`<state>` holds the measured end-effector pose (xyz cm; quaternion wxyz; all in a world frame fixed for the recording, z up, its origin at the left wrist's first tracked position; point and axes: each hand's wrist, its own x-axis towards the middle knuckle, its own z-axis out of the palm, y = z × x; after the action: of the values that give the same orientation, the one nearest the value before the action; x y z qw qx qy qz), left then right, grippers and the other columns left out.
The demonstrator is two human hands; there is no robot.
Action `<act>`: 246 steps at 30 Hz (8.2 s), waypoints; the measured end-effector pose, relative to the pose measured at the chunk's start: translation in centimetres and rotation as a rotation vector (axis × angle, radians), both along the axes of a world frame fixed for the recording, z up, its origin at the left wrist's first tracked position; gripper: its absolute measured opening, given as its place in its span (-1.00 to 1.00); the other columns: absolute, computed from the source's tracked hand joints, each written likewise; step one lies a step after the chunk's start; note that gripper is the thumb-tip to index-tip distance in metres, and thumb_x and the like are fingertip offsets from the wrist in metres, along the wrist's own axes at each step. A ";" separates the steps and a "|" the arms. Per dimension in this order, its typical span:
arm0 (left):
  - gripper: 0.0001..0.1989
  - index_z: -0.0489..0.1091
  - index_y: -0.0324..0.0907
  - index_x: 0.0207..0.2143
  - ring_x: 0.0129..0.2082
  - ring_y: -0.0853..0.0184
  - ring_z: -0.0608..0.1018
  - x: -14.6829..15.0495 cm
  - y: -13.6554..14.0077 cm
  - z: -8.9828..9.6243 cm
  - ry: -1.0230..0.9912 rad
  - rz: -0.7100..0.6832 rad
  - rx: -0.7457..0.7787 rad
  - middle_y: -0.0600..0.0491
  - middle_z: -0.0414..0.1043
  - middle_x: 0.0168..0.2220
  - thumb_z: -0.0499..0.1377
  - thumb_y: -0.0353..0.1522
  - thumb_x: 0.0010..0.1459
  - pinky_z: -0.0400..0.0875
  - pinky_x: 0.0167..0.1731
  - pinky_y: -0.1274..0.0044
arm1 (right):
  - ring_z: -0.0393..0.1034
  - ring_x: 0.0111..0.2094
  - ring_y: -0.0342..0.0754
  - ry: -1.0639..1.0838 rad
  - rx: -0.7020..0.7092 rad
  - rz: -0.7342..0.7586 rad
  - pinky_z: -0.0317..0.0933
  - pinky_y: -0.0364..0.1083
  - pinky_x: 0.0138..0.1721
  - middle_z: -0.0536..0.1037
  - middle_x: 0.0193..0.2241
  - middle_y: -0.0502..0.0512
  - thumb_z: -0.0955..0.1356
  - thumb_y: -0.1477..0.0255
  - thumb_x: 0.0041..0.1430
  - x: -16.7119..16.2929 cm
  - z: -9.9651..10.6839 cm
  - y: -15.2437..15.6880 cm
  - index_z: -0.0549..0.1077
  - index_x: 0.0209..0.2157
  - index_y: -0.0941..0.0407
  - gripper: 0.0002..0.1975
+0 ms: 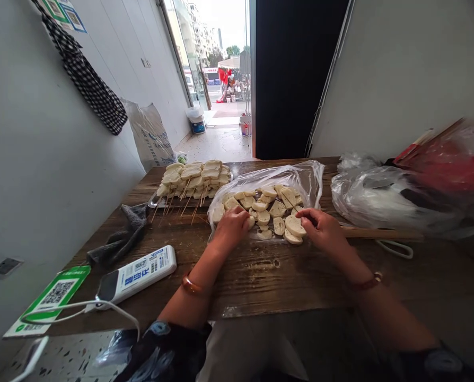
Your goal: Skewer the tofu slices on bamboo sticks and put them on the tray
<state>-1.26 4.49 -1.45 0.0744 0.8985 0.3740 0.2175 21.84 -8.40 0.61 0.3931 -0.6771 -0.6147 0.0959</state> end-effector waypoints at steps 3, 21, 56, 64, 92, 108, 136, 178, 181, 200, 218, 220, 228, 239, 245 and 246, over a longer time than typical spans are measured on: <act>-0.73 0.49 -0.22 -0.22 -0.08 0.19 0.44 -0.1 0.0 -0.1 -0.023 -0.013 0.086 -0.10 0.46 -0.11 0.04 -0.52 0.12 0.31 0.01 0.34 | 0.43 -0.29 0.00 -0.152 -0.055 0.034 0.20 -0.08 -0.23 0.58 -0.30 0.14 0.20 0.43 0.21 0.5 -0.8 0.7 0.47 -0.25 0.15 -0.77; -0.82 0.51 -0.15 -0.26 -0.26 0.25 0.51 1.2 -2.2 0.9 -0.307 -0.034 -0.176 -0.03 0.53 -0.28 0.10 -0.39 0.17 0.33 -0.19 0.46 | 0.43 -0.46 -0.03 0.055 -0.177 0.027 0.24 -0.08 -0.37 0.59 -0.41 0.10 0.36 0.21 0.08 0.9 -2.6 1.7 0.52 -0.05 0.23 -0.53; -0.48 0.47 -0.23 -0.11 -0.50 0.45 0.49 0.2 -1.7 0.7 -1.207 -0.046 -1.173 -0.02 0.52 -0.32 0.40 -0.20 -0.13 0.35 -0.49 0.60 | 0.04 -0.75 -0.22 0.889 0.006 0.076 -0.10 -0.20 -0.73 0.40 -0.63 -0.08 0.26 -0.04 0.16 -7.7 -4.0 0.2 0.37 0.06 0.16 -0.36; -0.49 0.47 -0.26 -0.16 -0.47 0.40 0.52 0.2 -1.8 1.0 -1.249 -0.064 -1.207 -0.01 0.52 -0.35 0.43 -0.22 -0.18 0.38 -0.47 0.58 | 0.47 -0.30 0.06 0.626 0.088 0.013 0.33 -0.05 -0.32 0.61 -0.35 0.13 0.37 0.12 0.12 -7.9 -3.9 -1.1 0.63 -0.22 0.09 -0.63; -0.54 0.48 -0.29 -0.27 -0.55 0.46 0.46 0.6 -1.6 0.9 -1.248 -0.079 -1.272 0.03 0.48 -0.45 0.45 -0.25 -0.23 0.22 -0.58 0.63 | 0.41 0.07 0.07 0.385 0.102 0.140 0.30 0.04 0.10 0.51 0.04 0.13 0.25 0.37 0.28 -11.0 -5.1 -3.2 0.46 0.08 0.11 -0.62; -0.50 0.51 -0.29 -0.28 -0.47 0.43 0.50 0.6 -2.0 1.4 -1.257 -0.059 -1.274 0.00 0.52 -0.38 0.48 -0.24 -0.31 0.37 -0.48 0.60 | 0.44 0.04 0.08 0.368 0.102 0.112 0.33 0.04 0.06 0.53 0.02 0.14 0.25 0.39 0.28 -11.0 -5.2 -3.0 0.47 0.08 0.12 -0.62; -0.60 0.50 -0.25 -0.19 -0.55 0.45 0.41 1.6 -3.5 0.9 -1.028 -0.054 -0.975 0.10 0.44 -0.51 0.36 -0.25 -0.10 0.27 -0.53 0.62 | 0.43 0.05 0.10 0.495 0.136 0.040 0.31 0.09 0.08 0.54 0.00 0.12 0.28 0.35 0.25 -11.0 -5.5 -2.3 0.52 0.03 0.10 -0.64; -0.66 0.57 -0.26 -0.34 -0.43 0.40 0.48 1.5 -5.3 1.9 -1.132 -0.260 -1.227 0.01 0.54 -0.41 0.41 -0.22 -0.14 0.32 -0.34 0.57 | 0.53 -0.17 0.08 0.396 0.170 -0.080 0.38 0.03 -0.11 0.63 -0.16 0.13 0.28 0.31 0.23 -11.0 -5.1 -2.9 0.57 -0.12 0.08 -0.70; -0.66 0.57 -0.26 -0.35 -0.43 0.41 0.47 1.7 -5.5 1.8 -1.106 -0.259 -1.219 0.02 0.54 -0.41 0.41 -0.21 -0.14 0.32 -0.34 0.58 | 0.53 -0.24 0.05 0.386 0.161 -0.093 0.37 -0.02 -0.19 0.64 -0.23 0.12 0.28 0.30 0.22 -10.9 -5.2 -2.9 0.57 -0.18 0.08 -0.73; -0.66 0.55 -0.26 -0.34 -0.46 0.46 0.40 2.0 -4.4 0.8 -1.001 -0.193 -1.167 0.06 0.49 -0.45 0.37 -0.18 -0.08 0.26 -0.42 0.63 | 0.48 -0.36 -0.03 0.467 0.190 -0.095 0.29 -0.11 -0.28 0.62 -0.40 0.07 0.26 0.33 0.23 -11.1 -3.8 -2.3 0.53 -0.33 0.11 -0.77; -0.77 0.52 -0.19 -0.37 -0.38 0.32 0.47 3.9 -3.7 1.2 -0.239 -0.074 -0.321 0.02 0.50 -0.41 0.14 -0.24 0.13 0.29 -0.34 0.52 | 0.00 -0.64 -0.24 1.131 0.402 -0.257 -0.11 -0.23 -0.66 0.24 -0.67 -0.15 0.40 0.14 0.06 -4.7 -6.0 -4.9 0.47 -0.31 0.16 -0.66; -0.76 0.52 -0.18 -0.38 -0.38 0.32 0.46 5.1 -4.4 1.4 -0.080 -0.078 -0.243 0.02 0.48 -0.39 0.12 -0.24 0.15 0.28 -0.34 0.51 | 0.00 -0.65 -0.25 1.140 0.400 -0.245 -0.12 -0.22 -0.67 0.24 -0.67 -0.15 0.40 0.13 0.04 -4.9 -6.0 -5.0 0.47 -0.32 0.16 -0.64; -0.67 0.53 -0.17 -0.30 -0.14 0.13 0.47 9.4 -6.0 1.2 0.257 0.046 -0.025 -0.11 0.44 -0.21 0.13 -0.13 0.14 0.28 -0.15 0.39 | 0.01 -0.66 -0.24 1.126 0.382 -0.228 -0.12 -0.22 -0.68 0.24 -0.68 -0.16 0.39 0.12 0.06 -4.9 -5.6 -5.3 0.48 -0.35 0.15 -0.65; -0.88 0.36 -0.17 -0.33 -0.26 0.27 0.41 10.3 -6.8 0.5 -0.010 -0.132 -0.071 0.04 0.39 -0.35 0.13 -0.44 0.00 0.28 -0.23 0.46 | 0.06 -0.65 -0.21 1.058 0.387 -0.253 -0.06 -0.18 -0.64 0.27 -0.68 -0.13 0.37 0.12 0.07 -4.7 -5.5 -5.2 0.49 -0.37 0.14 -0.66; -0.83 0.33 -0.17 -0.32 -0.50 0.44 0.37 9.1 -5.4 2.0 -0.517 -0.089 -0.451 0.17 0.32 -0.51 0.18 -0.30 0.04 0.26 -0.45 0.57 | 0.06 -0.65 -0.22 1.024 0.354 -0.251 -0.07 -0.19 -0.65 0.27 -0.66 -0.13 0.35 0.13 0.11 -4.9 -5.5 -5.2 0.50 -0.32 0.16 -0.65; -0.77 0.33 -0.17 -0.28 -0.51 0.45 0.39 8.5 -5.0 2.5 -0.631 -0.082 -0.577 0.17 0.34 -0.49 0.21 -0.25 0.03 0.27 -0.48 0.58 | 0.06 -0.65 -0.22 1.020 0.342 -0.241 -0.08 -0.20 -0.65 0.27 -0.67 -0.13 0.35 0.13 0.11 -4.9 -5.5 -5.2 0.50 -0.32 0.16 -0.65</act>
<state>7.20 -0.46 1.01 0.4420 0.7444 0.3424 0.3650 16.90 -13.62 -4.91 0.7538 -0.5367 -0.2712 0.2650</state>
